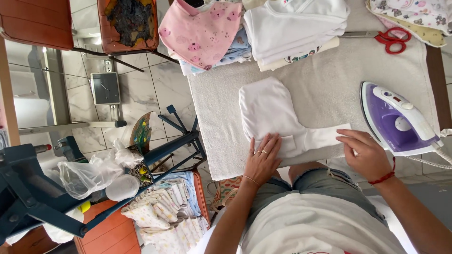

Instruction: Ironing and folding baby clothes on a padded work surface

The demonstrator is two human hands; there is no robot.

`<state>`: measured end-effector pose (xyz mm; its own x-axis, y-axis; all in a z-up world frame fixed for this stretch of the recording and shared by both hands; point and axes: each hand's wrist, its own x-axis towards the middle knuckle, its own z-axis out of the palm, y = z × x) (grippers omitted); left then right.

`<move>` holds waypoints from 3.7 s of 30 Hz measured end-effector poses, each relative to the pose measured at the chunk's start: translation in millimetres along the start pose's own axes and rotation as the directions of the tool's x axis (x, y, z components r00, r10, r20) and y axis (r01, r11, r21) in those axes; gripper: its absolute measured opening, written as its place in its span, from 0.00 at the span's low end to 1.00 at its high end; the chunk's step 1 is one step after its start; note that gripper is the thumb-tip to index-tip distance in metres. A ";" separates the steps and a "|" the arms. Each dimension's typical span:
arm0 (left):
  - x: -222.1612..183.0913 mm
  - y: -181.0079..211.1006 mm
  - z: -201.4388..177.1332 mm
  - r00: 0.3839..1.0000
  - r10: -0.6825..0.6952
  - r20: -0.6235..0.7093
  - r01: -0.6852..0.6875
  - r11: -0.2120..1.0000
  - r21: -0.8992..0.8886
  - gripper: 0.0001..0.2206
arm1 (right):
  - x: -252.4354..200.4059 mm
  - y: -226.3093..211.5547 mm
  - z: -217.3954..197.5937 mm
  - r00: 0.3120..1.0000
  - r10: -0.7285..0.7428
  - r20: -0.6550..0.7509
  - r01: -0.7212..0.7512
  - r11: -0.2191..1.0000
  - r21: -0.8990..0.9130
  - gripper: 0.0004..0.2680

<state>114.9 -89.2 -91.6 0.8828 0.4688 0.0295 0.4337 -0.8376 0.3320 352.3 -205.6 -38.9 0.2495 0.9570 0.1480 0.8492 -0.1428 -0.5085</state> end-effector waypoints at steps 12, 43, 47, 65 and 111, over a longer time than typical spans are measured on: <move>5.8 8.1 -33.9 0.700 -0.659 0.277 0.657 0.441 -0.612 0.14 | 21.3 -91.5 43.0 0.945 -0.290 0.150 0.132 0.761 0.635 0.08; -9.5 -12.0 -0.7 0.952 -0.304 0.032 0.302 0.952 0.052 0.32 | 13.7 -12.2 92.5 0.848 -0.340 0.406 0.399 0.914 -0.067 0.21; 5.9 -18.1 3.6 0.941 -0.326 -0.094 0.332 0.941 0.065 0.31 | 29.3 -12.0 80.2 0.974 -0.191 0.122 0.217 0.943 -0.252 0.17; 78.8 -140.8 48.2 0.652 -0.747 0.125 0.659 0.477 -0.581 0.11 | 133.4 37.3 142.0 0.905 0.358 0.231 -0.387 0.917 0.095 0.14; 54.5 -62.2 27.9 0.914 -0.359 -0.190 0.321 0.924 -0.206 0.04 | 117.8 -39.8 127.1 0.886 -0.461 0.041 0.462 0.887 -0.017 0.14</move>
<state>141.0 -19.4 -137.0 0.6165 0.7826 0.0865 0.6471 -0.5662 0.5106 288.7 -55.1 -109.0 -0.1898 0.9244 0.3308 0.8760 0.3116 -0.3682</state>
